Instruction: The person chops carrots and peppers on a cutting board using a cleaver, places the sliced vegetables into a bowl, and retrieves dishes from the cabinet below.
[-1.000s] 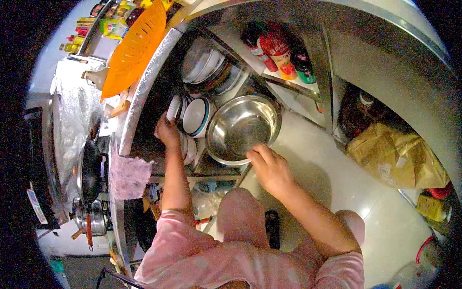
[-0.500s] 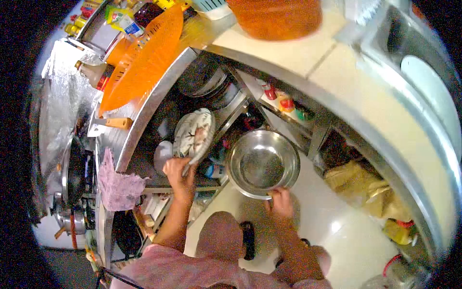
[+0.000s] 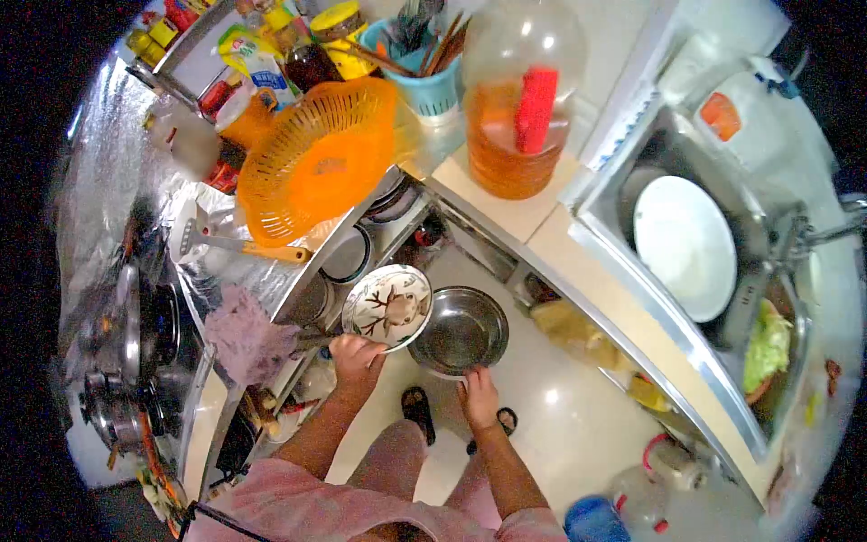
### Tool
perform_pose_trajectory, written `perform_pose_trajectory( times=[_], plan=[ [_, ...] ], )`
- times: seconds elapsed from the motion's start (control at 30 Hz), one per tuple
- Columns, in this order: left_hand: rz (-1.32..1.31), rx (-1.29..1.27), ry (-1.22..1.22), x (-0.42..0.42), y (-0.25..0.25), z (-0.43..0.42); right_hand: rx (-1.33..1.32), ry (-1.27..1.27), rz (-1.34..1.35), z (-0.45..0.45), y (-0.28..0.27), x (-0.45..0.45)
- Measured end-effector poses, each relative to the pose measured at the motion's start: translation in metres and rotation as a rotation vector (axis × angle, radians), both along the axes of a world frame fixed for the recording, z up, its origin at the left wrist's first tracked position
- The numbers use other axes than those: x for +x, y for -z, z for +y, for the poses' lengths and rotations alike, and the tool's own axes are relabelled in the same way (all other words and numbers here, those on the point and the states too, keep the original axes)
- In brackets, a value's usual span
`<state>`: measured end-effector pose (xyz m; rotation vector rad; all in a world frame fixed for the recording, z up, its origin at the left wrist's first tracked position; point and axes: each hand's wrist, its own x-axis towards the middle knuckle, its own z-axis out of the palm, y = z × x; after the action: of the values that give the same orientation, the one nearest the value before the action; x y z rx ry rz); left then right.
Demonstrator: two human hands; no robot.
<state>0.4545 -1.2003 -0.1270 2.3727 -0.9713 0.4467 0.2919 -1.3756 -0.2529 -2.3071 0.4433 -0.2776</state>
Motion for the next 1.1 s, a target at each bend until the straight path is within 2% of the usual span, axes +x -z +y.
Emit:
perform_pose_trajectory(
  times=[0.13, 0.27, 0.4, 0.5, 0.57, 0.6, 0.63, 0.67, 0.73, 0.8, 0.87, 0.97, 1.1],
  plan=[
    [0.035, -0.001, 0.042, -0.022, -0.084, 0.007, -0.065, -0.034, -0.067, -0.02, -0.113, -0.026],
    [0.004, -0.019, 0.115, -0.034, -0.177, 0.016, -0.09, -0.008, 0.007, -0.027, -0.222, -0.054],
    [0.011, -0.064, 0.208, -0.029, -0.258, 0.024, -0.128, 0.069, -0.023, -0.04, -0.304, -0.072],
    [-0.022, -0.053, 0.232, -0.031, -0.299, 0.026, -0.054, 0.341, -0.165, -0.069, -0.378, -0.065],
    [-0.053, -0.055, 0.259, -0.032, -0.323, 0.021, -0.031, 0.527, -0.318, -0.118, -0.386, -0.062],
    [-0.073, -0.051, 0.269, -0.032, -0.331, 0.016, 0.128, 0.617, -0.427, -0.151, -0.376, -0.058],
    [-0.093, -0.043, 0.276, -0.032, -0.337, 0.01, 0.524, 0.701, -0.507, -0.162, -0.421, -0.048],
    [-0.09, -0.037, 0.282, -0.035, -0.341, 0.004, 0.641, 0.744, -0.573, -0.186, -0.425, -0.046],
    [-0.089, -0.026, 0.279, -0.041, -0.347, -0.013, 1.111, 0.831, -0.7, -0.234, -0.422, -0.041],
    [-0.092, -0.024, 0.283, -0.048, -0.343, -0.035, 1.37, 0.984, -0.654, -0.288, -0.393, -0.039],
    [-0.105, -0.005, 0.291, -0.053, -0.339, -0.063, 1.515, 0.999, -0.687, -0.329, -0.363, -0.042],
    [-0.103, 0.015, 0.305, -0.069, -0.341, -0.108, 1.643, 0.933, -0.733, -0.361, -0.354, -0.049],
    [-0.08, 0.002, 0.392, -0.081, -0.351, -0.183, 1.62, 0.806, -0.719, -0.373, -0.378, -0.085]
  ],
)
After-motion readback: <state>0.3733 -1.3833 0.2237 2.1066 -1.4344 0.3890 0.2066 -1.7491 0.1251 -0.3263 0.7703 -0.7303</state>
